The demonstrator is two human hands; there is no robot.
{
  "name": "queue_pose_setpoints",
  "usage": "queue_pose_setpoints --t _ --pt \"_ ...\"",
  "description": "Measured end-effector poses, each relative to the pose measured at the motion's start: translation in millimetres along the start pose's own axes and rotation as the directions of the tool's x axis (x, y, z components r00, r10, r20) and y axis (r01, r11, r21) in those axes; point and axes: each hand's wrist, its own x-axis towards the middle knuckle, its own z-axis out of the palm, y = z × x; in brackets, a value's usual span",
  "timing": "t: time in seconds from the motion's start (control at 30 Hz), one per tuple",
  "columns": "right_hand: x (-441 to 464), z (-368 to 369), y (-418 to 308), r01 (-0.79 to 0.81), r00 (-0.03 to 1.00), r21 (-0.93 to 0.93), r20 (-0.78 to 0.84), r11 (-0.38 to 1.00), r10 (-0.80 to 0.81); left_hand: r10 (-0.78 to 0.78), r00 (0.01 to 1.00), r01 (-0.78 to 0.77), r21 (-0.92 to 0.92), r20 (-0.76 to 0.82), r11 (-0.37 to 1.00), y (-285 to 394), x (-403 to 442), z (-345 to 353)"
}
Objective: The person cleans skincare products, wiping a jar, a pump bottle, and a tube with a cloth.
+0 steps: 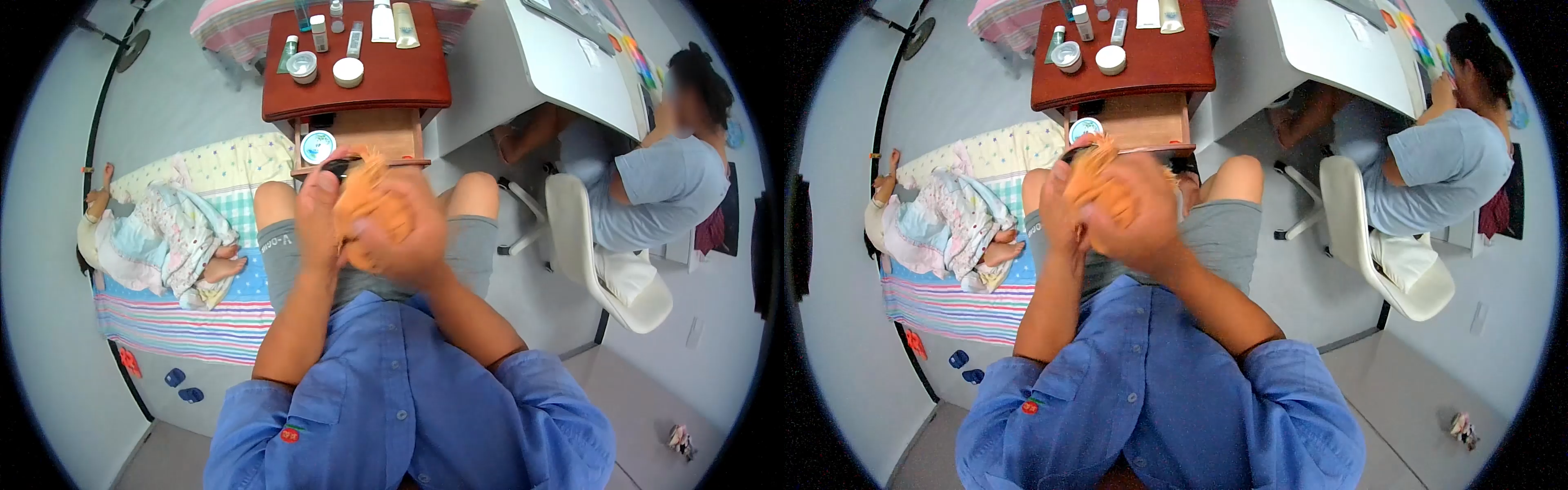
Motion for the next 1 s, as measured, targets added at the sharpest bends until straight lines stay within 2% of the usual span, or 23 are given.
queue_pose_setpoints --t 0.07,0.13,0.2,0.23,0.27,0.37,0.4,0.43,0.47,0.5,0.53,0.57,0.6,0.67,0.7,0.73,0.77,0.83,0.87,0.9,0.93,0.97,1.0 --pt "-0.6 5.0 -6.9 0.353 0.926 -0.144 0.193 0.924 -0.324 -0.069 0.997 0.066 -0.119 -0.022 0.991 5.0 3.5 -5.3" --pt "3.0 4.3 -0.6 0.369 0.922 -0.116 0.174 0.922 -0.347 -0.048 0.999 0.048 -0.102 0.002 0.994 7.2 -0.9 0.6" --pt "4.9 2.9 4.4 0.031 0.999 -0.076 -0.038 0.997 -0.034 -0.002 0.997 0.011 -0.122 0.08 0.992 8.9 -6.6 10.5" --pt "9.9 -0.5 2.7 -0.237 0.967 0.13 -0.067 0.963 0.247 -0.027 0.987 0.029 -0.015 0.16 0.999 4.7 -8.0 -1.8" --pt "12.3 -2.2 0.2 -0.236 0.967 0.13 -0.065 0.963 0.246 -0.024 0.987 0.027 -0.016 0.16 1.0 3.6 -9.4 -3.5" --pt "17.3 -11.1 -1.9 -0.256 0.955 0.263 -0.081 0.93 0.286 0.04 0.986 -0.07 0.186 0.165 0.98 3.0 -7.8 7.1" --pt "17.6 -16.2 -1.6 0.036 0.999 0.039 -0.022 0.999 -0.035 0.04 0.986 -0.07 0.183 0.163 0.981 3.1 -6.1 7.8" --pt "18.0 -18.8 -1.8 0.346 0.937 -0.158 0.104 0.925 -0.333 0.058 0.988 -0.096 0.282 0.14 0.955 4.7 -4.0 8.1" --pt "18.9 -19.0 -3.4 0.344 0.938 -0.162 0.103 0.925 -0.331 0.076 0.99 -0.117 0.378 0.121 0.919 5.9 -2.8 7.1" --pt "21.5 -18.2 -8.5 0.431 0.896 -0.161 0.19 0.888 -0.401 0.088 0.979 -0.177 0.563 0.182 0.807 9.6 -4.7 0.2" --pt "23.9 -17.4 -12.7 0.515 0.842 -0.15 0.276 0.844 -0.464 0.085 0.98 -0.174 0.564 0.181 0.807 11.5 -4.9 -7.5" --pt "25.9 -17.2 -14.9 0.517 0.841 -0.165 0.281 0.84 -0.463 0.154 0.888 -0.448 0.744 0.433 0.495 12.4 -5.2 -15.7" --pt "27.8 -18.4 -14.8 0.515 0.841 -0.161 0.281 0.842 -0.461 0.107 0.741 -0.671 0.735 0.663 0.098 14.5 -5.7 -18.2" --pt "35.5 -25.3 -11.9 0.296 0.938 -0.214 0.249 0.931 -0.24 0.115 0.772 -0.635 0.76 0.625 0.136 13.5 -9.7 -12.7" --pt "40.0 -29.2 -8.4 0.294 0.939 -0.217 0.247 0.931 -0.239 0.108 0.838 -0.542 0.798 0.534 0.263 12.6 -13.5 -11.7" --pt "45.4 -33.7 -3.0 -0.084 0.959 -0.049 0.268 0.995 0.094 0.086 0.893 -0.438 0.812 0.441 0.385 11.6 -16.4 -10.2" --pt "48.9 -37.0 0.5 -0.457 0.85 0.103 0.342 0.884 0.4 0.087 0.892 -0.441 0.81 0.444 0.386 11.8 -18.4 -8.0" --pt "49.6 -40.2 1.3 -0.487 0.838 0.131 0.35 0.864 0.419 0.091 0.925 -0.356 0.753 0.37 0.553 13.7 -21.0 -4.3" --pt "49.0 -39.7 1.9 -0.518 0.822 0.159 0.363 0.841 0.438 0.096 0.926 -0.355 0.755 0.365 0.551 11.7 -19.7 -4.1" --pt "42.2 -34.8 1.8 -0.522 0.818 0.157 0.37 0.838 0.44 0.134 0.965 -0.246 0.61 0.224 0.753 8.1 -18.3 -4.2" --pt "29.9 -25.7 1.7 -0.428 0.884 0.18 0.285 0.885 0.37 0.129 0.989 -0.149 0.403 0.076 0.903 5.3 -15.9 -5.0" --pt "19.8 -18.0 2.8 -0.326 0.937 0.194 0.193 0.925 0.289 0.099 0.992 -0.114 0.231 0.074 0.966 5.8 -6.6 -9.6" --pt "13.2 -12.8 6.1 -0.325 0.938 0.195 0.192 0.925 0.289 0.039 0.999 -0.039 0.002 0.012 0.999 6.3 -3.2 -7.6"
